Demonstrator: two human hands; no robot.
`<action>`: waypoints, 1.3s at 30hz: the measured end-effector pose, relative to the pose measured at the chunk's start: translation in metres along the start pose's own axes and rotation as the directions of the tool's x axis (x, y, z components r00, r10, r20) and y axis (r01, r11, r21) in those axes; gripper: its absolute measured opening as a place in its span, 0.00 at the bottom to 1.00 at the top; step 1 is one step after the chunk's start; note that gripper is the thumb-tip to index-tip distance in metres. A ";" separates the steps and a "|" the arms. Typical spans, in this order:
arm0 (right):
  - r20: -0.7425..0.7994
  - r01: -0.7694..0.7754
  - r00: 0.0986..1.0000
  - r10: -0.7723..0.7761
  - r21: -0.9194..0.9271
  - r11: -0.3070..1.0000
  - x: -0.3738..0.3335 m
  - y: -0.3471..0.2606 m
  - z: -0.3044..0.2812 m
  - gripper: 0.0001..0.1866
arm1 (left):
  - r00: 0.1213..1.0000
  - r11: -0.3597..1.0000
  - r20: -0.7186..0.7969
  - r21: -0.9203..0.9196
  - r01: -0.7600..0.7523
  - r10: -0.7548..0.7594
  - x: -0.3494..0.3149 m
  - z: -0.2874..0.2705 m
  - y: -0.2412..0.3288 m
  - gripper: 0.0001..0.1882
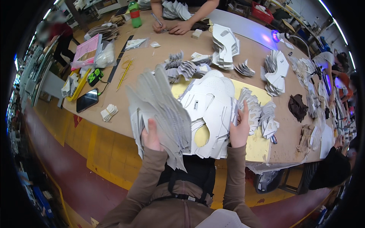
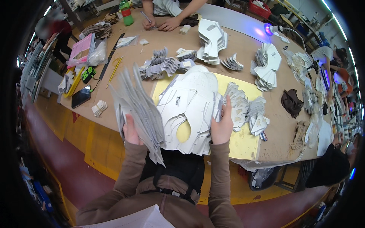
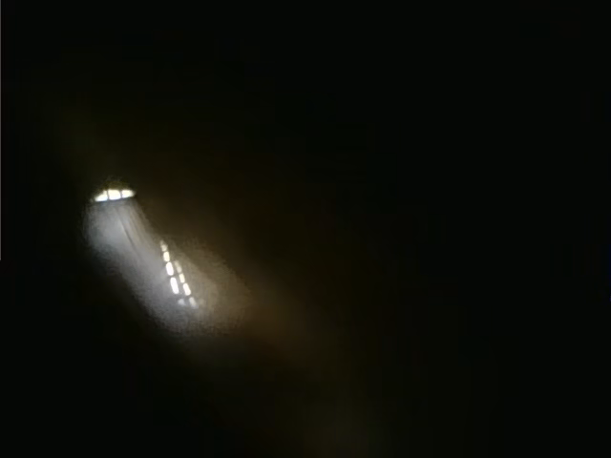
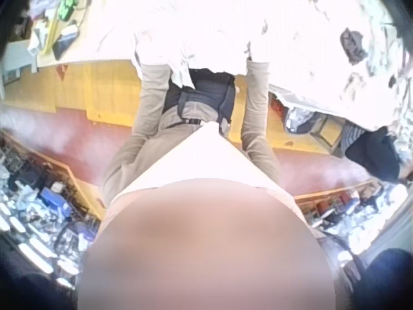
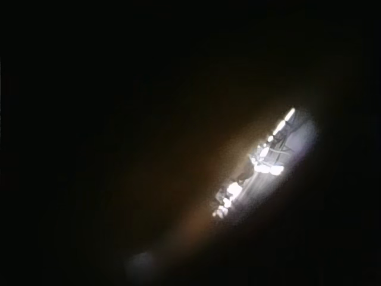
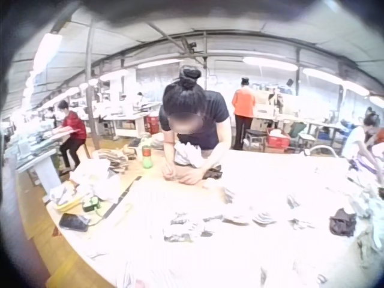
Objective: The person sorts and stacks light-colored fabric pieces on a large work table in a garment workshop. They repeatedly pick up pieces, align them, and place them into neat piles while coworkers work nearby.
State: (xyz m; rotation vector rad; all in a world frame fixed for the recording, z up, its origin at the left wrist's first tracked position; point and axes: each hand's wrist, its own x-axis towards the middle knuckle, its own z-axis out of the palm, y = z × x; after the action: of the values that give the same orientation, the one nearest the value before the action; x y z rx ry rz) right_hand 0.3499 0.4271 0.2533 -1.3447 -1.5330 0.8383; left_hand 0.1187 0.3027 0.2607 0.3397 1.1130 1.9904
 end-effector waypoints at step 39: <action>0.347 0.701 0.518 -0.782 0.352 0.621 -0.060 -0.156 0.044 0.35 | 0.913 0.995 0.409 0.085 -0.050 0.011 -0.027 -0.029 0.075 0.65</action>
State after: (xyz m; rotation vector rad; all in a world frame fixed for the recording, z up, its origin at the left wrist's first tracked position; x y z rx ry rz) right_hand 0.2516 0.3432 0.3679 -0.2169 -2.1212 0.7093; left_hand 0.0801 0.2441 0.3079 0.7887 0.9341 1.7844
